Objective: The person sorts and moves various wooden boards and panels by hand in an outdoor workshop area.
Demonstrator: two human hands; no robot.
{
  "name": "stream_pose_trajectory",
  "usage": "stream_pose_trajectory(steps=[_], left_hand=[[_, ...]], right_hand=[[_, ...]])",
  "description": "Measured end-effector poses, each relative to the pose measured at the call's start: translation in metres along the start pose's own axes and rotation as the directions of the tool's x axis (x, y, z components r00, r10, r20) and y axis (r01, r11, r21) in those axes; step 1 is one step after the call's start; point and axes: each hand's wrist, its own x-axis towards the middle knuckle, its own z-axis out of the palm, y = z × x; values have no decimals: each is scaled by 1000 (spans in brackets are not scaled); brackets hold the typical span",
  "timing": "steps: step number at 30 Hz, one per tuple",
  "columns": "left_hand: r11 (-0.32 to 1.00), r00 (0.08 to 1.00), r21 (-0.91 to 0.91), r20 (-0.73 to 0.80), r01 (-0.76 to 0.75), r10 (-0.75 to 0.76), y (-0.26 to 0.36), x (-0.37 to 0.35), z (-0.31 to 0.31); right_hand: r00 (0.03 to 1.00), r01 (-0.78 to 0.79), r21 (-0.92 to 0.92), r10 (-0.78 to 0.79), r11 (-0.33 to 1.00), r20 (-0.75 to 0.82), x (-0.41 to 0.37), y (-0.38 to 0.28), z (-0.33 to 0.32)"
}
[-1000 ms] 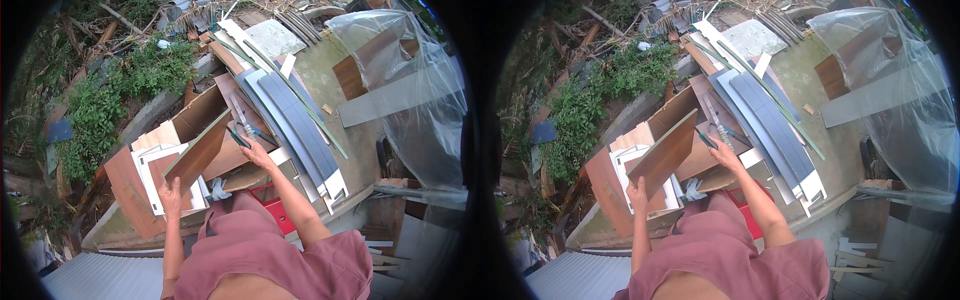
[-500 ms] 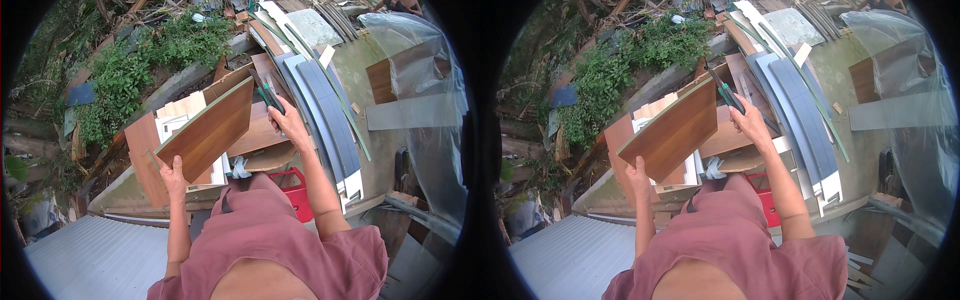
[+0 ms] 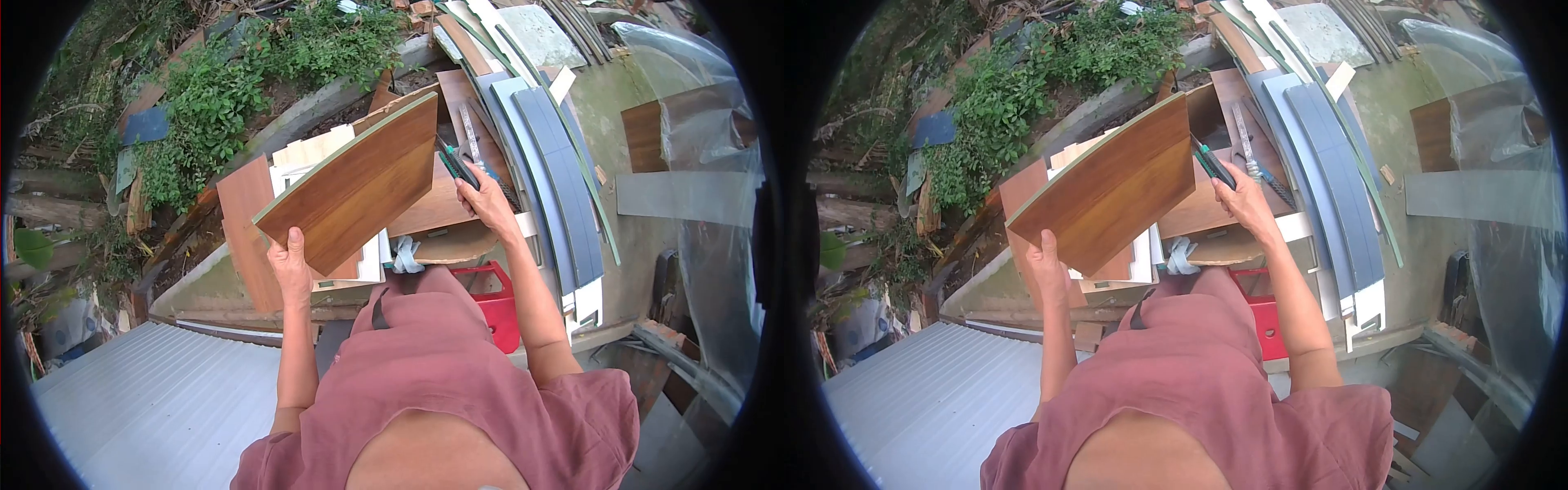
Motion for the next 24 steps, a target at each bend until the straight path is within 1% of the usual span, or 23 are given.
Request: stream_pose_trajectory(steps=[1, 2, 3, 4, 6, 7, 8, 9, 10, 11, 12, 13, 14, 15, 16, 17, 18, 19, 20, 22, 23, 24], left_hand=[[998, 1000, -58, -16, -1, 0, 3, 2, 2], [993, 999, -116, -38, -5, 0, 6, 3, 5], [994, 998, -111, -61, -5, -2, 8, 4, 5], [990, 999, -138, -17, 26, -28, 12, 5, 5], [986, 999, -161, 19, 49, -47, 7, 6, -5], [986, 999, -168, -46, 12, -20, 18, 8, 6], [984, 998, -177, -58, 13, -23, 21, 8, 10], [994, 999, -109, -19, 32, -35, 21, 7, 6], [996, 996, -47, 24, 82, -81, 17, 6, 2], [997, 997, -28, 31, 66, -65, 7, 6, 2], [994, 992, 17, 57, 109, -110, 16, 3, 4], [995, 994, -34, 55, 98, -96, 17, 2, 10], [997, 990, -7, 121, 77, -76, 1, 1, 7], [994, 983, 17, 143, 110, -112, 1, -1, 7], [989, 975, 42, 165, 145, -150, 2, -3, 6], [989, 978, 30, 151, 144, -147, 3, -4, 3], [986, 971, 52, 170, 159, -166, 6, -4, 1], [982, 965, 73, 188, 173, -184, 7, -4, -2], [983, 968, 62, 173, 173, -181, 2, -5, -5], [971, 992, -204, 17, 125, -124, -9, -3, -12], [970, 993, -212, 5, 119, -121, -9, -1, -18], [935, 986, -341, -96, 95, -135, -3, 2, -27]], right_hand=[[999, -40, 4, 40, 999, 19, -1, 11, 3], [998, -43, -3, 43, 999, 36, -3, 26, 5], [992, -122, -82, 125, 989, 32, -6, 44, 8], [979, -195, -162, 202, 967, 29, -9, 62, 11], [940, -254, -401, 323, 880, 113, -18, 95, 12], [939, -265, -355, 323, 897, 115, -23, 110, 15], [938, -276, -312, 326, 909, 122, -28, 121, 16], [953, -280, -200, 297, 939, 59, -32, 122, 16], [959, -284, -79, 283, 956, -15, -34, 119, 13], [972, -235, -71, 234, 969, -34, -30, 115, 8], [981, -188, -60, 184, 980, -69, -27, 107, 6], [988, -146, -86, 140, 986, -72, -29, 89, 9], [992, -104, -112, 95, 988, -83, -31, 75, 12], [994, -104, -140, 102, 985, -27, -28, 74, 11], [995, -97, -155, 96, 983, -17, -27, 77, 12], [995, -101, -190, 103, 976, -2, -28, 82, 14], [994, -105, -226, 110, 969, 12, -29, 91, 16], [990, -141, -277, 141, 951, -17, -29, 109, 15], [967, -203, -331, 242, 921, 81, -28, 123, 11], [941, -226, -449, 312, 864, 127, -46, 128, 31], [942, -217, -460, 309, 861, 133, -51, 142, 33], [927, -257, -416, 344, 872, 151, -54, 162, 35]])
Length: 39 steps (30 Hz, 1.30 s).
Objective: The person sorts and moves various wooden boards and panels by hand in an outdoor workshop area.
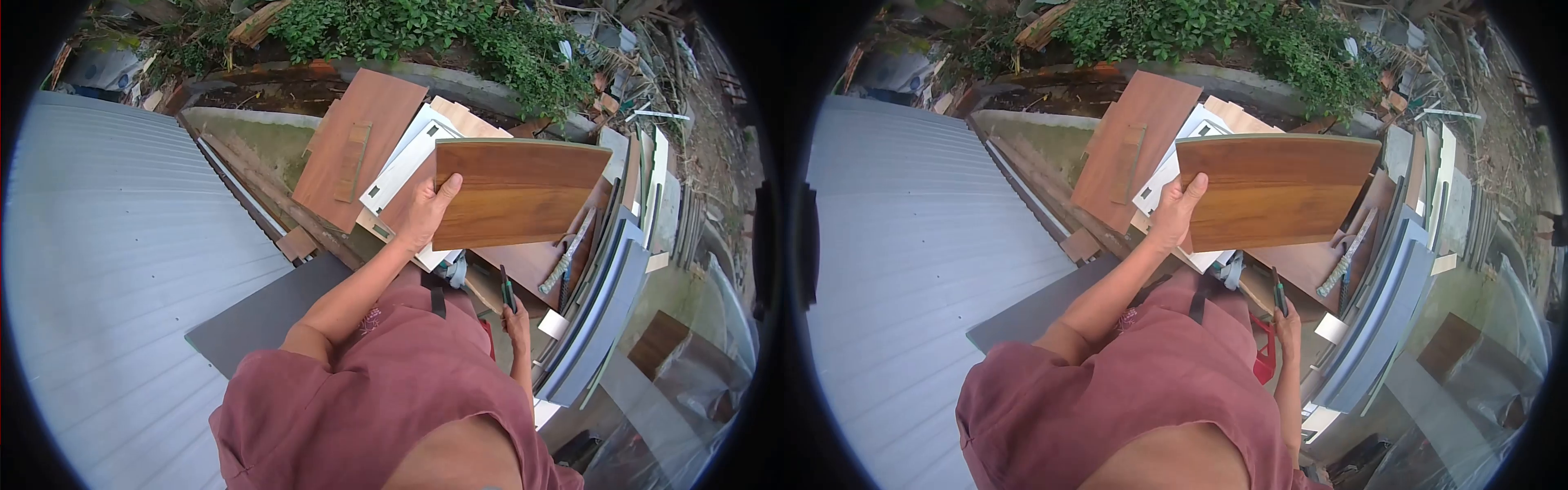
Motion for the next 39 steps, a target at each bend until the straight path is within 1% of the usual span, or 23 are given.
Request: stream_pose_trajectory(steps=[1, 2, 3, 4, 5, 6, 8, 11, 13, 16, 18, 20, 22, 25, 28, 29, 31, 32, 34, 35, 37, 38, 39], left_hand=[[991, 995, -134, -101, -21, 8, 7, 3, -9], [982, 987, -178, -161, -56, 27, 13, 8, -24], [971, 958, -187, -273, -146, 91, 20, 15, -38], [977, 934, -164, -350, -138, 74, 22, 23, -62], [972, 905, -138, -408, -191, 120, 20, 33, -91], [962, 875, -183, -476, -201, 92, 24, 40, -116], [941, 816, -213, -570, -261, 97, 23, 55, -168], [895, 724, -303, -689, -328, 32, -16, 81, -275], [908, 678, -236, -732, -347, 69, -34, 89, -329], [953, 614, -188, -789, -237, -3, -52, 97, -372], [963, 599, -182, -800, -198, -28, -86, 104, -404], [973, 585, -171, -810, -155, -50, -109, 111, -416], [955, 668, -256, -738, -149, -94, -128, 119, -416], [931, 697, -346, -695, -112, -175, -173, 137, -429], [924, 709, -378, -666, -53, -232, -187, 139, -427], [921, 709, -386, -664, -52, -238, -187, 139, -427], [922, 606, -380, -718, 71, -343, -182, 139, -425], [920, 606, -385, -715, 73, -347, -182, 140, -429], [891, 572, -336, -684, 305, -453, -184, 140, -444], [889, 569, -338, -683, 309, -457, -186, 141, -450], [771, 454, -315, -662, 554, -597, -190, 139, -462], [768, 446, -315, -666, 557, -597, -193, 137, -465], [737, 418, -303, -666, 604, -617, -195, 136, -464]], right_hand=[[999, -29, 54, 27, 998, 34, -2, -5, 8], [998, -63, 145, 58, 987, 36, -8, -10, 12], [997, -75, 179, 70, 981, 30, -8, -11, 14], [996, -87, 214, 84, 973, 21, -9, -9, 16], [996, -85, 202, 82, 976, 20, -9, -10, 17], [996, -88, 210, 90, 974, 4, -10, -10, 17], [995, -87, 203, 93, 975, -20, -11, -13, 14], [994, -105, 154, 107, 982, -5, -14, -18, 13], [990, -137, 109, 138, 985, -1, -19, -22, 13], [981, -194, 55, 195, 980, -17, -23, -28, 18], [974, -226, 23, 227, 974, -4, -28, -29, 25], [965, -261, -18, 261, 965, 2, -28, -24, 32], [955, -289, -60, 292, 955, 47, -32, -31, 42], [948, -314, -92, 317, 945, 20, -38, -48, 59], [950, -308, -87, 311, 947, 19, -39, -64, 73], [955, -287, -97, 292, 953, 51, -39, -63, 74], [957, -269, -118, 279, 956, 77, -39, -70, 78], [957, -270, -120, 280, 955, 72, -38, -73, 79], [953, -291, -90, 297, 952, 56, -38, -76, 80], [952, -296, -91, 302, 951, 55, -37, -76, 80], [956, -281, -91, 287, 955, 59, -33, -74, 80], [954, -287, -93, 293, 953, 65, -32, -73, 79], [954, -287, -101, 294, 953, 57, -30, -74, 80]])
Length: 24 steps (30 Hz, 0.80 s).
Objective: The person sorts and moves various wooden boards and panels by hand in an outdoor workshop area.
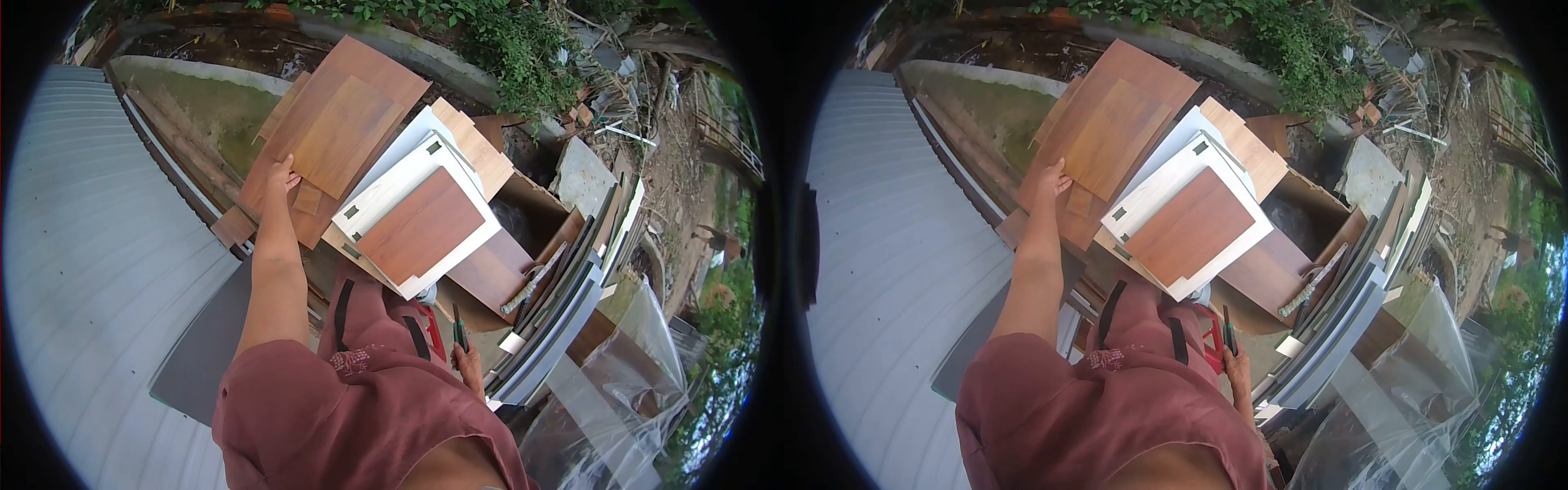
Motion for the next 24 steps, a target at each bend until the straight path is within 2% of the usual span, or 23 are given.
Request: stream_pose_trajectory(steps=[3, 5, 6, 7, 8, 10, 12, 14, 16, 17, 18, 19, 20, 21, 22, 24], left_hand=[[994, 997, 86, 38, 66, -70, 1, -10, -3], [966, 975, 249, -187, -72, 121, 0, -30, 1], [965, 974, 252, -191, -71, 121, -6, -32, -1], [833, 894, 492, -213, -251, 395, -13, -34, -1], [607, 753, 703, -154, -371, 639, -21, -37, 1], [509, 679, 644, 21, -571, 734, -22, -90, 17], [328, 589, 667, 206, -669, 782, -23, -159, 44], [213, 513, 604, 382, -768, 769, -44, -200, 62], [209, 519, 585, 432, -784, 738, -81, -217, 66], [402, 613, 512, 356, -759, 705, -106, -218, 65], [640, 794, 477, 275, -602, 542, -137, -205, 60], [820, 923, 424, 205, -384, 326, -161, -196, 52], [812, 923, 441, 212, -382, 320, -169, -199, 47], [913, 969, 375, 237, -160, 73, -176, -201, 44], [946, 946, 315, 273, 83, -174, -178, -205, 42], [937, 919, 325, 316, 128, -235, -182, -216, 43]], right_hand=[[998, 33, -29, -34, 999, -58, 4, -3, 4], [1000, 14, -31, -14, 999, -7, 8, -1, 2], [1000, 12, -30, -12, 999, -4, 7, -5, 3], [1000, 28, -22, -28, 999, -7, 6, -9, 5], [999, 43, -10, -43, 999, -14, 5, -11, 7], [999, 27, -5, -27, 1000, -32, 7, -9, 9], [999, 31, -8, -32, 999, -35, 9, 0, 10], [996, 56, -3, -56, 998, -69, 7, 4, 14], [989, 103, -14, -103, 995, -102, 6, 11, 13], [989, 96, -3, -96, 995, -111, 5, 12, 12], [987, 103, 13, -101, 995, -127, 4, 13, 12], [985, 107, 32, -101, 994, -142, 1, 17, 13], [983, 91, 36, -84, 995, -165, -1, 20, 13], [984, 79, 53, -70, 995, -164, 0, 27, 12], [980, 76, -11, -77, 997, -184, 3, 35, 12], [976, 69, -96, -87, 993, -198, 4, 46, 13]])
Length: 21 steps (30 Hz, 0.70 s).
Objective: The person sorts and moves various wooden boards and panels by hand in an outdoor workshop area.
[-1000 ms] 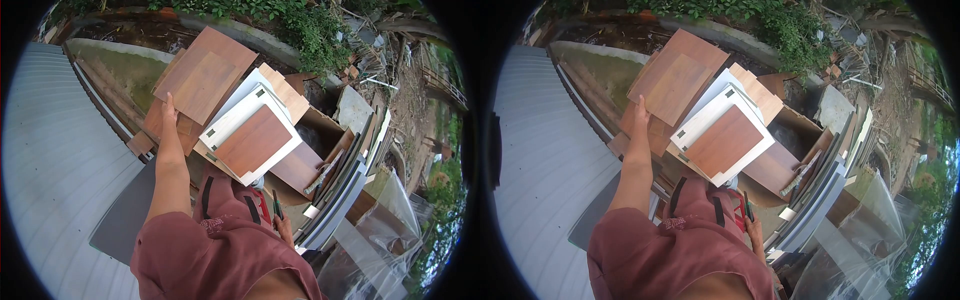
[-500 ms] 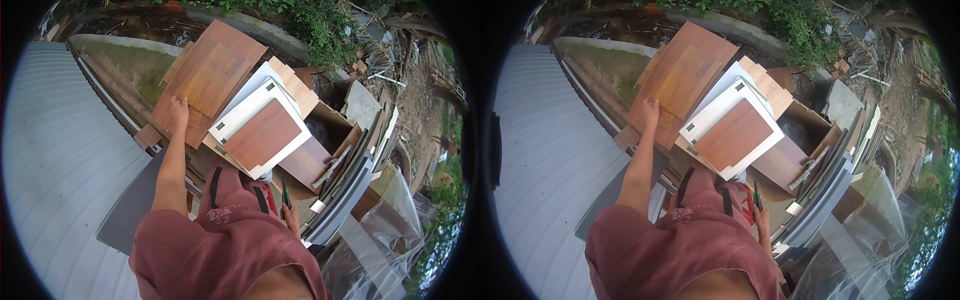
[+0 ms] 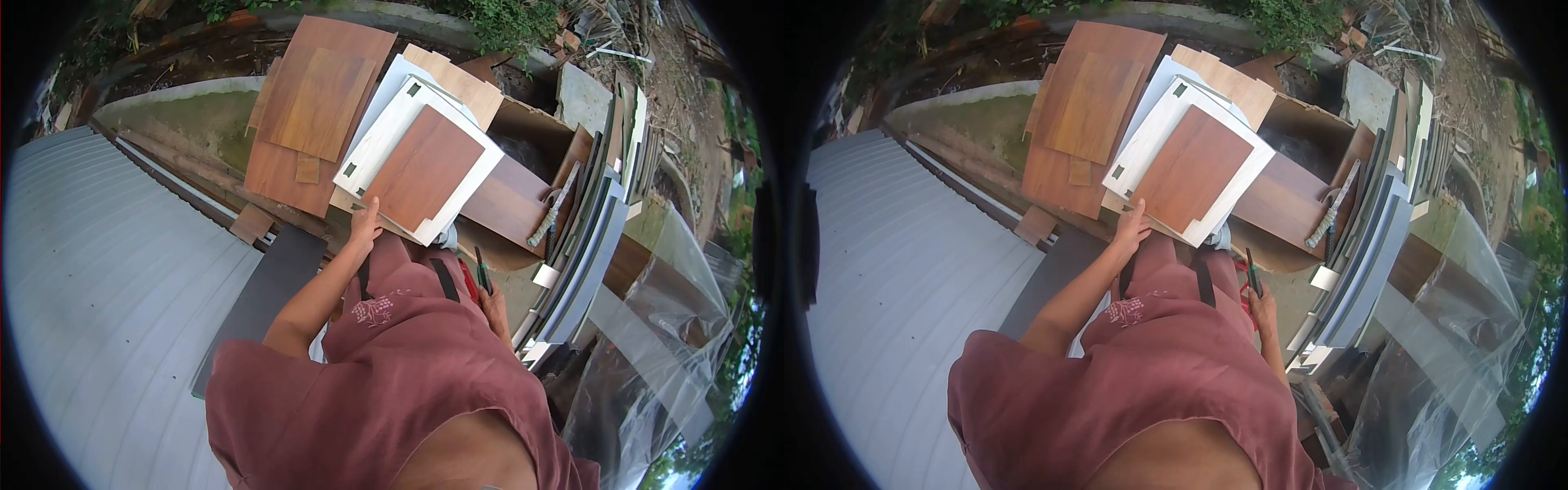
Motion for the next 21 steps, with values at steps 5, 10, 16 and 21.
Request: stream_pose_trajectory(steps=[5, 10, 16, 21], left_hand=[[995, 993, -24, -66, 98, -100, 13, -21, 29], [795, 689, 550, -473, -257, 549, 23, -23, 49], [111, 695, 963, 94, -244, 713, 20, -32, 72], [81, 641, 969, 92, -235, 762, -20, -33, 68]], right_hand=[[999, 53, -26, -52, 998, 12, 2, 22, 3], [990, 143, 27, -144, 989, 11, 13, 43, -16], [995, 102, 112, -102, 989, -7, 30, 62, -45], [996, 58, 170, -69, 984, 58, 49, 84, -58]])
